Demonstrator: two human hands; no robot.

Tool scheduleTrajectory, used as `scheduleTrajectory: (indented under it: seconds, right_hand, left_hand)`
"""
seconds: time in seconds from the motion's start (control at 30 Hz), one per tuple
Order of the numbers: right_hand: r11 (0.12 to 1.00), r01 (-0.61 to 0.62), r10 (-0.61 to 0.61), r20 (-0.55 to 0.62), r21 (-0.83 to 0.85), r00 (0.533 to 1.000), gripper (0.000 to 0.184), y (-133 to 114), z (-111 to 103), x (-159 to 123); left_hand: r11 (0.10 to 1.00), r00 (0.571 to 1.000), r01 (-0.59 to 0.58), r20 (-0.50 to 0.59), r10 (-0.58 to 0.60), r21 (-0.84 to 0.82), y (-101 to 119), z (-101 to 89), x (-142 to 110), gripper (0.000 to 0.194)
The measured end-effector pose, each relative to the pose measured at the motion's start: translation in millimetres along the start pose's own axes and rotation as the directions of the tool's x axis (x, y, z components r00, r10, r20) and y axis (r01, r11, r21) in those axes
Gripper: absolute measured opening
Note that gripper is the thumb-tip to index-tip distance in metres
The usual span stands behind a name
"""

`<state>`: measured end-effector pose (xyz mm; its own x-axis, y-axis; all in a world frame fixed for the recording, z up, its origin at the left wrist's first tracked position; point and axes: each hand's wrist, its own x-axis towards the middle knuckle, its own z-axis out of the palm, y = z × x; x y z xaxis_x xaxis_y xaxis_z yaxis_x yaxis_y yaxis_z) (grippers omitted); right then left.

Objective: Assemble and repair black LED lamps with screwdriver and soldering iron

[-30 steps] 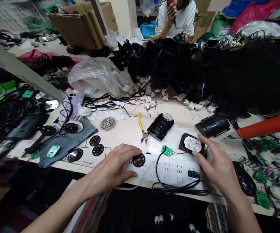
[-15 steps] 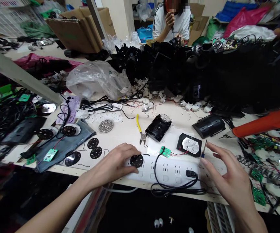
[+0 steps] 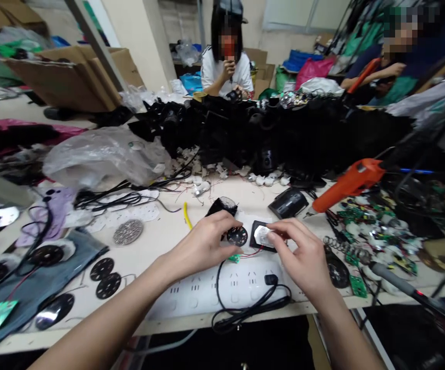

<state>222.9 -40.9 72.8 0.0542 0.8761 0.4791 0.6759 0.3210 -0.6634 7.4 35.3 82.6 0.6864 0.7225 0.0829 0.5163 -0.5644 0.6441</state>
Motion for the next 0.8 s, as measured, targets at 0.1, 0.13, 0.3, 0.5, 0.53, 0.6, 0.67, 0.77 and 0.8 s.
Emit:
scheduleTrajectory:
  seconds: [0.1,0.13,0.3,0.5,0.53,0.6,0.67,0.77,0.8]
  right_hand:
    - [0.998,-0.070,0.068,-0.152,-0.009,0.986,0.011,2.8,-8.0,4.8]
    - [0.995,-0.097,0.093,-0.232,-0.004,0.968,0.010,6.1,-12.6,2.6]
    - [0.969,-0.196,0.246,-0.585,0.149,0.772,0.017,32.5,-30.6,-14.3]
    - [0.955,-0.279,0.271,-0.675,0.100,0.686,0.067,69.3,-31.0,24.6]
    - [0.948,-0.294,0.303,-0.615,0.119,0.728,0.062,73.2,-31.4,34.9]
    - [0.936,-0.327,0.347,-0.507,0.131,0.789,0.049,75.7,-32.7,51.7]
    - [0.947,-0.295,0.319,-0.484,0.126,0.815,0.044,70.1,-34.0,60.1]
    - [0.968,-0.125,0.224,-0.525,0.218,0.821,0.044,49.2,-34.7,58.3]
    - [0.958,-0.074,0.214,-0.521,0.276,0.827,0.041,40.4,-34.7,55.5]
  left_hand:
    - [0.999,0.997,-0.032,0.064,0.032,0.002,10.7,13.6,35.5,0.040]
    - [0.999,0.996,-0.043,0.078,0.042,0.008,13.4,17.2,45.2,0.041]
    - [0.999,0.986,-0.036,0.164,0.038,-0.011,24.8,27.7,78.6,0.039]
    - [0.996,0.971,-0.089,0.221,0.091,-0.020,35.8,43.9,101.9,0.042]
    - [0.995,0.970,-0.096,0.221,0.096,-0.010,36.9,46.8,103.8,0.042]
    - [0.995,0.972,-0.099,0.214,0.097,0.001,38.3,50.8,105.3,0.042]
    - [0.996,0.974,-0.089,0.211,0.087,-0.002,39.1,52.1,103.8,0.041]
    - [0.997,0.973,-0.076,0.217,0.081,-0.034,40.4,51.1,97.7,0.040]
    - [0.996,0.973,-0.075,0.214,0.083,-0.045,41.0,50.6,95.3,0.039]
